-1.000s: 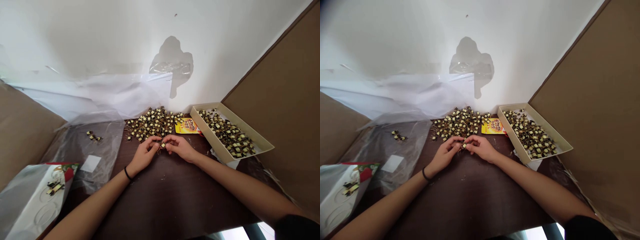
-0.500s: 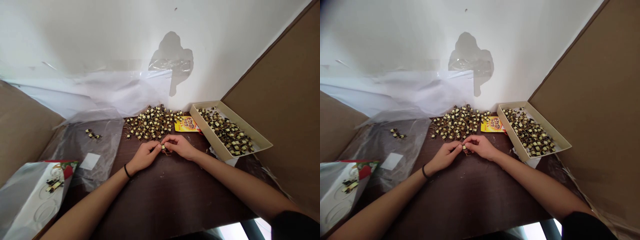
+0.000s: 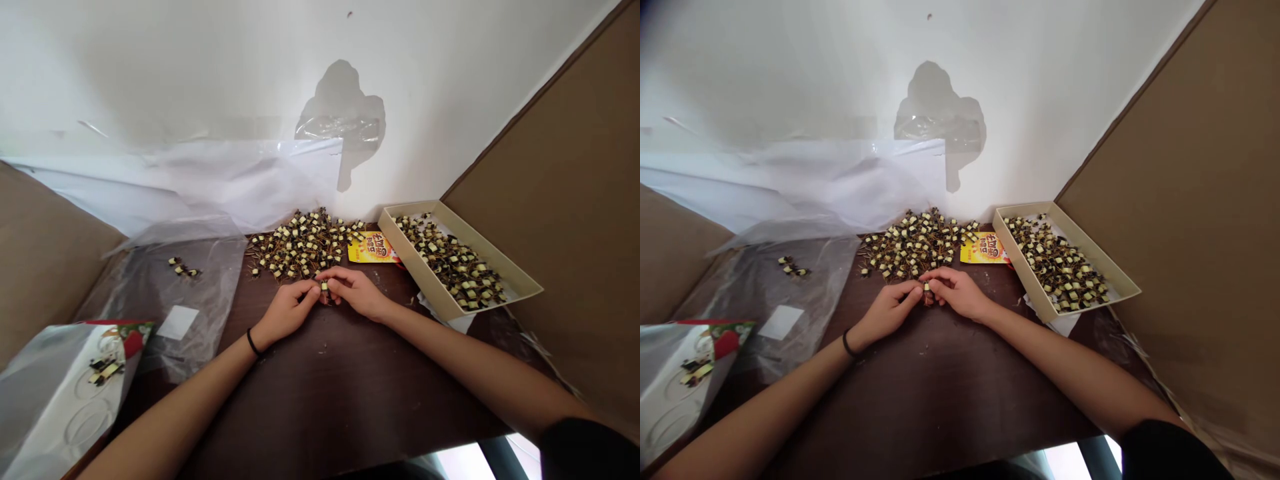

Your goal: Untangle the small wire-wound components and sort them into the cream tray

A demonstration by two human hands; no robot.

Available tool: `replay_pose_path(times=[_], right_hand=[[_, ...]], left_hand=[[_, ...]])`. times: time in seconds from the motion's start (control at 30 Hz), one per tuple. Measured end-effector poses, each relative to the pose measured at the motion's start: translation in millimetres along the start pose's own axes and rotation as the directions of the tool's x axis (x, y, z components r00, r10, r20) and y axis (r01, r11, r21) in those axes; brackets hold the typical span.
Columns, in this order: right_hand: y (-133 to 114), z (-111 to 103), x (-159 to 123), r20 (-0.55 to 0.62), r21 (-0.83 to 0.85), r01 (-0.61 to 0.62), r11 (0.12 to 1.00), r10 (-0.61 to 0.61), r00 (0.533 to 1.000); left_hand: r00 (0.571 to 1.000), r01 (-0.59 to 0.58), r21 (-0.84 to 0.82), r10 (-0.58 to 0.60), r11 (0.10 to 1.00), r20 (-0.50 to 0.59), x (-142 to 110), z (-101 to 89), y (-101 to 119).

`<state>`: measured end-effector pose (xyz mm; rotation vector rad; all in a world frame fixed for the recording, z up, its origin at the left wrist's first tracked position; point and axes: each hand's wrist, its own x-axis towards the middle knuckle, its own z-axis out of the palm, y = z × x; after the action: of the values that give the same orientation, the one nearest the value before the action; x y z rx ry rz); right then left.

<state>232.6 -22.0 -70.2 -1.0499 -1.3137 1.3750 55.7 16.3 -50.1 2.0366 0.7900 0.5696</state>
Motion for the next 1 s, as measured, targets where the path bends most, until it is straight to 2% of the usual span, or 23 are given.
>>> replay_pose_path(times=[0.13, 0.5, 0.8, 1.0], right_hand=[[-2.1, -1.0, -0.1, 0.004, -0.047, -0.003, 0.999, 0.003, 1.000], [-3.5, -1.6, 0.3, 0.041, 0.011, -0.068, 0.998, 0.067, 0.997], [-3.5, -3.0, 0.4, 0.096, 0.005, -0.089, 0.996, 0.088, 0.991], [-3.2, -4.7, 0.5, 0.122, 0.000, -0.082, 0.997, 0.081, 0.989]], left_hand=[[1.000, 0.002, 0.027, -0.001, 1.000, -0.017, -0.2, 1.1, -1.2], [0.999, 0.038, 0.092, -0.035, 0.995, -0.034, -1.5, 1.9, 1.2], [1.000, -0.026, 0.203, 0.028, 0.979, -0.010, -2.2, 1.5, 2.2], [0.999, -0.039, 0.205, 0.038, 0.978, 0.008, -2.3, 0.4, 5.2]])
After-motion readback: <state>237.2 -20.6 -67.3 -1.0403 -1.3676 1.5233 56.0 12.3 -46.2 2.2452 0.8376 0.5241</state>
